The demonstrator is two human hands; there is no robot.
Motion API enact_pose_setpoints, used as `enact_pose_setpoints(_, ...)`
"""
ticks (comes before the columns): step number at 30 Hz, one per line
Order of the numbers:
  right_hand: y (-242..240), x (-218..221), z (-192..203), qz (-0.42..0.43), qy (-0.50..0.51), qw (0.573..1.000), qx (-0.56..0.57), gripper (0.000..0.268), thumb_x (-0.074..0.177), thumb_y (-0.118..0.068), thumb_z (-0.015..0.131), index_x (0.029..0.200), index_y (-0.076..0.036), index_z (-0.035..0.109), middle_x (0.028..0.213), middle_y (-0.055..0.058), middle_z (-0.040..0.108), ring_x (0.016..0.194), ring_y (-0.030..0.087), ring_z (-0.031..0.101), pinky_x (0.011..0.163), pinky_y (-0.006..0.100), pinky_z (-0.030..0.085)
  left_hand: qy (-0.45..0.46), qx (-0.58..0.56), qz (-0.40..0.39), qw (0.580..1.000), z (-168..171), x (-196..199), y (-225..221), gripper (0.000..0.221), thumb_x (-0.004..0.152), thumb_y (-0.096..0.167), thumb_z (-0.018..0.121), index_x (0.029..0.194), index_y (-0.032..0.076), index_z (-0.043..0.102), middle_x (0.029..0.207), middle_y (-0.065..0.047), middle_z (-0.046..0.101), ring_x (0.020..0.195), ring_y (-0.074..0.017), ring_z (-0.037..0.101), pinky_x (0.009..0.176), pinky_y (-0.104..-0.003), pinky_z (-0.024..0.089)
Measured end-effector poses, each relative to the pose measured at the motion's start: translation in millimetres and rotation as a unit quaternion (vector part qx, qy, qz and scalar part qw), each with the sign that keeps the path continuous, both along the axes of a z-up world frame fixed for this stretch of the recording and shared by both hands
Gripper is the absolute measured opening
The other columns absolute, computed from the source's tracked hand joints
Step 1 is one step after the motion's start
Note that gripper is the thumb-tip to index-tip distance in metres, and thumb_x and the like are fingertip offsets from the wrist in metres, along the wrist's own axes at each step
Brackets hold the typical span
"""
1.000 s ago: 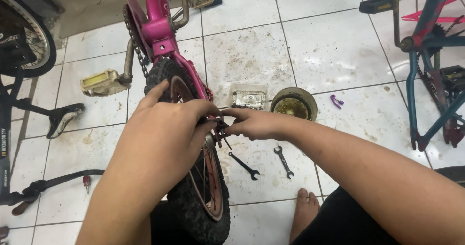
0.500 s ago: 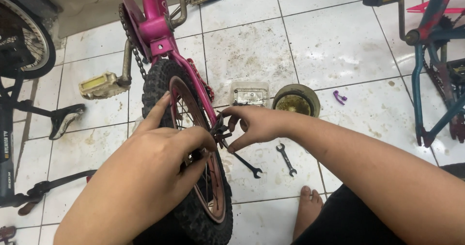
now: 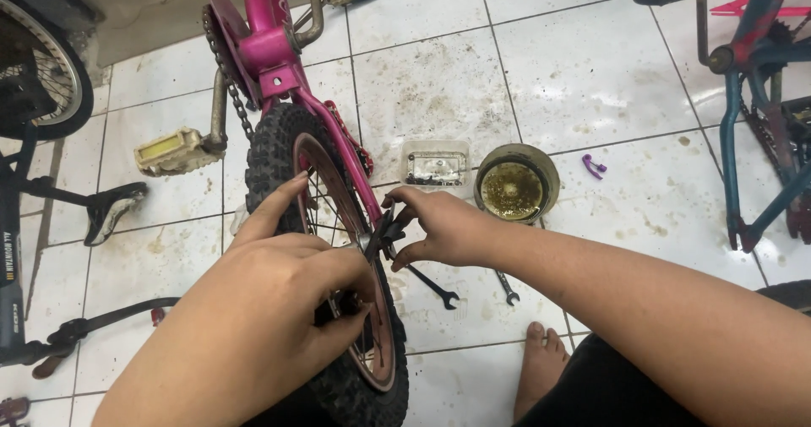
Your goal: Tightening the rear wheel axle nuts on a pink bicycle using wrenches while ensuring proper wheel alignment.
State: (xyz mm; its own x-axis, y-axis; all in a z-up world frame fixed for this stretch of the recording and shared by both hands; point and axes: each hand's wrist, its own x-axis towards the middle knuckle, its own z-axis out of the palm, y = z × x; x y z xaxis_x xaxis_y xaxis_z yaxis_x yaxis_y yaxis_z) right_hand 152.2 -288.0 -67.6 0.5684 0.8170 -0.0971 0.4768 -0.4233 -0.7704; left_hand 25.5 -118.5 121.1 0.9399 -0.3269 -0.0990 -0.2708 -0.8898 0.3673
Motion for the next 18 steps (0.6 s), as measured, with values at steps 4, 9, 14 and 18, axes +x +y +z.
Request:
enact_pose_setpoints(4, 1, -5, 21, -0.019, 0.039, 0.999, -0.032, 0.101, 0.062, -0.026, 0.094, 0.146, -0.017, 0.039, 0.119, 0.009, 0.077, 0.114, 0.024, 0.072, 0.086, 0.040, 0.059, -0.021, -0.015, -0.006, 1.000, -2, -1, 0, 0.009, 0.058, 0.013, 0.084, 0.065, 0.016, 0.080, 0.047, -0.001, 0.080, 0.044, -0.0175, 0.077, 0.130, -0.055, 0.023)
enact_pose_setpoints(9, 2, -1, 29, -0.015, 0.064, 0.995, -0.080, 0.103, 0.064, -0.036, 0.091, 0.151, -0.018, 0.038, 0.120, 0.009, 0.077, 0.090, 0.024, 0.075, 0.074, 0.037, 0.059, -0.136, -0.015, 0.038, 0.990, -5, 1, -6, 0.005, 0.072, 0.006, 0.070, 0.074, 0.010, 0.071, 0.066, -0.004, 0.077, 0.067, -0.0222, 0.073, 0.118, -0.048, 0.041)
enact_pose_setpoints(14, -3, 1, 24, -0.008, 0.094, 0.995, -0.042, 0.095, 0.069, -0.039, 0.086, 0.149, -0.013, 0.042, 0.119, 0.014, 0.075, 0.097, 0.024, 0.074, 0.080, 0.036, 0.059, -0.075, 0.017, 0.108, 0.991, 7, 25, -13, 0.013, 0.079, 0.010, 0.069, 0.090, 0.011, 0.075, 0.077, -0.009, 0.076, 0.063, -0.0303, 0.073, 0.090, -0.048, 0.049)
enact_pose_setpoints(18, -2, 2, 25, -0.017, 0.125, 0.990, -0.063, 0.095, 0.071, -0.045, 0.082, 0.149, -0.008, 0.043, 0.122, 0.017, 0.075, 0.108, 0.025, 0.075, 0.088, 0.036, 0.059, 0.006, 0.035, 0.209, 0.977, 16, 50, -17, 0.020, 0.089, 0.012, 0.059, 0.099, 0.014, 0.076, 0.080, -0.008, 0.078, 0.061, -0.0302, 0.074, 0.061, -0.043, 0.058)
